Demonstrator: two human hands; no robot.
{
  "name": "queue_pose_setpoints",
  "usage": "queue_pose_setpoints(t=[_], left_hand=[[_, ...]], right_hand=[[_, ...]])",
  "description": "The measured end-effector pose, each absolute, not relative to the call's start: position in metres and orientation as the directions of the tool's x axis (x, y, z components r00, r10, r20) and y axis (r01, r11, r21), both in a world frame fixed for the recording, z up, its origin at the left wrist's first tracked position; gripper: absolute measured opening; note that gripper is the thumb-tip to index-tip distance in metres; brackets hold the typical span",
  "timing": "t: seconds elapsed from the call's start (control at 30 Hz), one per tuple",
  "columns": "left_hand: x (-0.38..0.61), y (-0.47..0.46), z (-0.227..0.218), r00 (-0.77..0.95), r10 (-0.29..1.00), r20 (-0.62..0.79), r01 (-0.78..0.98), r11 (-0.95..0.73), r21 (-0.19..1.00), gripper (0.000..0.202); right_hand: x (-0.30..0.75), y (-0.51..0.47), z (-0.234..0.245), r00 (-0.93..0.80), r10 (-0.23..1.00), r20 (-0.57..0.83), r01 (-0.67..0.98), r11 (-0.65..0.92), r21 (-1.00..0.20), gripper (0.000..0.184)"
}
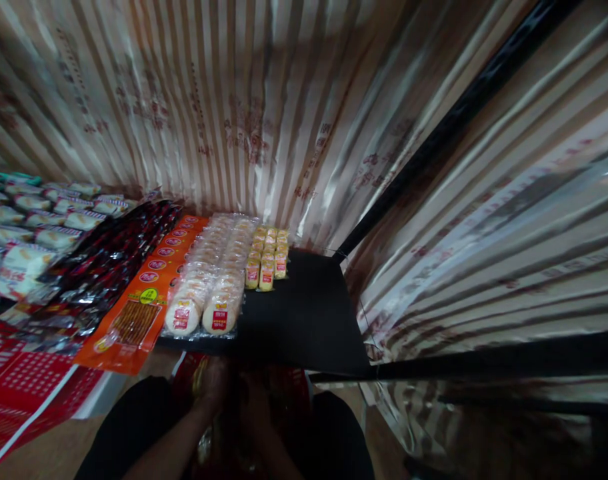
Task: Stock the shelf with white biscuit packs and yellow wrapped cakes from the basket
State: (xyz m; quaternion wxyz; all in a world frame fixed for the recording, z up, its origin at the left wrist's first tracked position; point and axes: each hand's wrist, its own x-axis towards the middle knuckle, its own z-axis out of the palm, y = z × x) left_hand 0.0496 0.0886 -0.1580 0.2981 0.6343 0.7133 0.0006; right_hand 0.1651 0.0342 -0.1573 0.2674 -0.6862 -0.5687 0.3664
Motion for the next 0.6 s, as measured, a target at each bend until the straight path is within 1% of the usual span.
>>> queue_pose_setpoints(t=[0.13, 0.27, 0.37, 0.47, 0.53, 0.6], left_hand=[[0.049, 0.088, -0.158, -0.020, 0.911, -0.412, 0.895, 0.200, 0.399, 0.032], [0.050, 0.088, -0.153, 0.043, 0.925, -0.376, 0.880, 0.144, 0.453, 0.027], [0.053, 0.085, -0.147, 0.070, 0.936, -0.345, 0.908, 0.084, 0.411, 0.032], [0.057, 0.077, -0.137, 0.085, 0.946, -0.313, 0.929, 0.038, 0.367, 0.039], [0.059, 0.071, -0.130, 0.125, 0.949, -0.290, 0.926, -0.006, 0.378, 0.044], [0.060, 0.065, -0.122, 0.166, 0.947, -0.273, 0.918, -0.047, 0.394, 0.045]], right_hand=[[0.165, 0.034, -0.155, 0.092, 0.975, -0.204, 0.556, -0.220, -0.802, 0.040], [0.165, 0.034, -0.156, 0.096, 0.974, -0.205, 0.541, -0.224, -0.811, 0.039], [0.164, 0.035, -0.154, 0.110, 0.972, -0.206, 0.540, -0.232, -0.809, 0.038], [0.164, 0.038, -0.148, 0.113, 0.979, -0.172, 0.540, -0.206, -0.816, 0.039], [0.163, 0.039, -0.142, 0.123, 0.981, -0.153, 0.545, -0.196, -0.815, 0.039], [0.162, 0.039, -0.138, 0.156, 0.976, -0.152, 0.557, -0.214, -0.802, 0.040]])
